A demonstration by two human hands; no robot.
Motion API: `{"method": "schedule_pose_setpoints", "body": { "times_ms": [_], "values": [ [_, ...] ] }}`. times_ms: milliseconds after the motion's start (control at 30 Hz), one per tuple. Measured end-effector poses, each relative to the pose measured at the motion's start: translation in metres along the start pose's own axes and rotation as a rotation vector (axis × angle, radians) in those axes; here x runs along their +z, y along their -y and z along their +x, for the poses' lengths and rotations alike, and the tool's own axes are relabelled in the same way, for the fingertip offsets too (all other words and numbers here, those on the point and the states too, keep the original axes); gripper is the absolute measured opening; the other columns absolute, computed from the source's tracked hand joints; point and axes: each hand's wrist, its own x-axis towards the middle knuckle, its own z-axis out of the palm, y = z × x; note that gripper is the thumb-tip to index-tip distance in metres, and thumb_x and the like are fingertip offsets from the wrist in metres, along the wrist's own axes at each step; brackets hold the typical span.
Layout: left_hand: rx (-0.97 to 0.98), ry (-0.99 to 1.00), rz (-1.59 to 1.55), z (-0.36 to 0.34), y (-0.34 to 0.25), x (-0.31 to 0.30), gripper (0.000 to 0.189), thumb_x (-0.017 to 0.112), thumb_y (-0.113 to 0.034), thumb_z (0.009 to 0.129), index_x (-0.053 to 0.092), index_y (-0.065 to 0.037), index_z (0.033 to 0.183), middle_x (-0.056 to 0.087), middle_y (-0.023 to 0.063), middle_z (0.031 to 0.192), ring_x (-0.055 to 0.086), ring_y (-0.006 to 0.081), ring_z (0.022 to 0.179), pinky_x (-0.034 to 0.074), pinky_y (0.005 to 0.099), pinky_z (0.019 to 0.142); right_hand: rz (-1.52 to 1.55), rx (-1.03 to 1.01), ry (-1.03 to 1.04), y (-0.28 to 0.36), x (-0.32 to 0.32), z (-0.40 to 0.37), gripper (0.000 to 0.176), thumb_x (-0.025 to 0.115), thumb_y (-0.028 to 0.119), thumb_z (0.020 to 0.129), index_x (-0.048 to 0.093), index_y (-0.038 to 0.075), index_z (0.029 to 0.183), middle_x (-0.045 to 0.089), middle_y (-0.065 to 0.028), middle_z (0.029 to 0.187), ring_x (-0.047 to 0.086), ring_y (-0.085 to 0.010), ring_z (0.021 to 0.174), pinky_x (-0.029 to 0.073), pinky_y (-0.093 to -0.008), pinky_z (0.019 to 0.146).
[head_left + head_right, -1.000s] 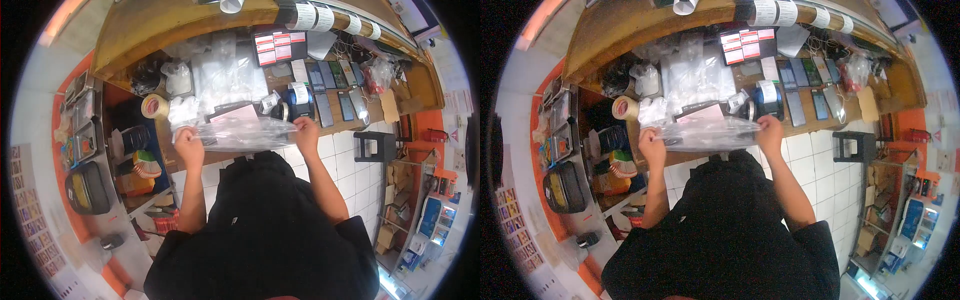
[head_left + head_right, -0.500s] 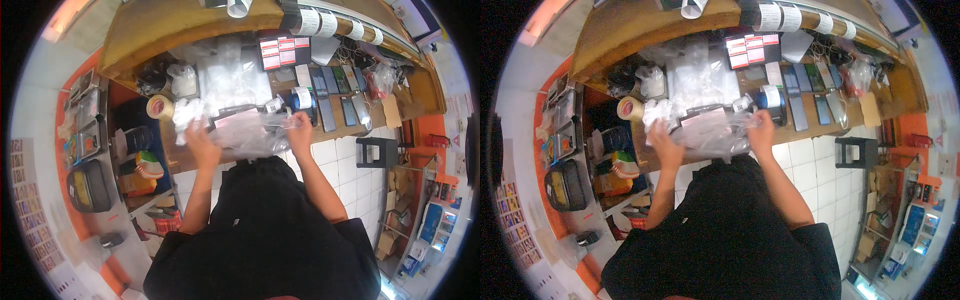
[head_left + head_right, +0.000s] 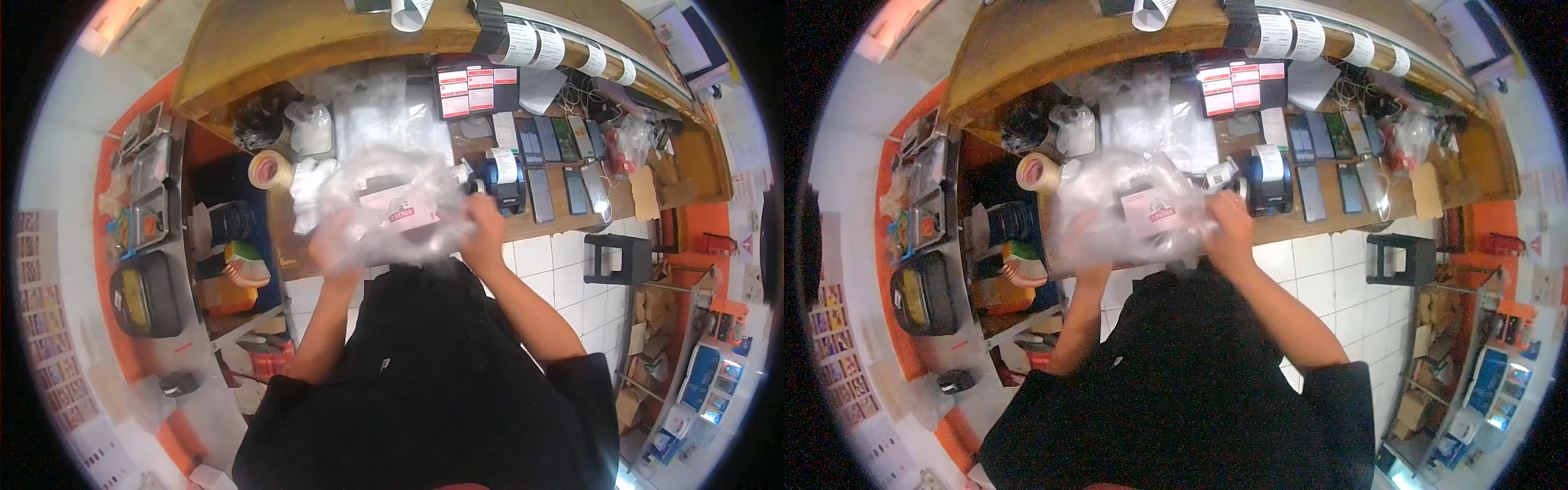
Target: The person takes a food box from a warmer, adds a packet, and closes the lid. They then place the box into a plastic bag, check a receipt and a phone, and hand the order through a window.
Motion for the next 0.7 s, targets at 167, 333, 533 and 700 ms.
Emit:
{"method": "schedule_pose_setpoints", "body": {
  "times_ms": [167,333,533,700],
  "values": [
    [-0.476,0.171,0.023,-0.034,0.022,-0.017,0.029,0.057,-0.002,0.073,0.064,0.004,0.101,0.069,0.0189,0.098,0.067,0.0292,0.090,0.051,0.0347,0.084,0.100,0.638,-0.292,-0.053,0.009,-0.002,0.021,0.074,0.007,0.077,0.055,0.002,0.081,0.056,-0.0091,0.079,0.055,-0.0235,0.078,0.044,-0.0339,0.071],
    [-0.209,-0.043,-0.215,-0.057,0.009,-0.038,0.029,0.064,-0.008,0.080,0.061,0.005,0.105,0.066,0.0186,0.092,0.065,0.0293,0.082,0.053,0.0392,0.080,0.188,-0.174,-0.414,0.047,-0.027,0.035,0.021,0.075,0.007,0.076,0.055,0.003,0.082,0.057,-0.0101,0.097,0.054,-0.0242,0.090,0.043,-0.0345,0.078],
    [-0.406,0.017,0.096,-0.044,0.046,-0.046,0.017,0.061,0.004,0.069,0.069,0.001,0.083,0.061,0.0108,0.071,0.062,0.0237,0.066,0.047,0.0350,0.061,0.152,0.392,-0.113,-0.061,0.019,-0.052,0.024,0.071,0.000,0.075,0.046,0.004,0.074,0.056,-0.0117,0.093,0.053,-0.0259,0.088,0.043,-0.0353,0.079],
    [-0.332,0.075,0.125,-0.068,0.032,-0.021,0.024,0.056,0.007,0.063,0.069,0.001,0.081,0.055,0.0127,0.066,0.056,0.0263,0.061,0.042,0.0328,0.057,0.291,0.827,-0.525,-0.055,0.029,-0.020,0.025,0.066,0.001,0.085,0.045,0.006,0.072,0.053,-0.0031,0.076,0.052,-0.0137,0.070,0.041,-0.0255,0.064]
  ]
}}
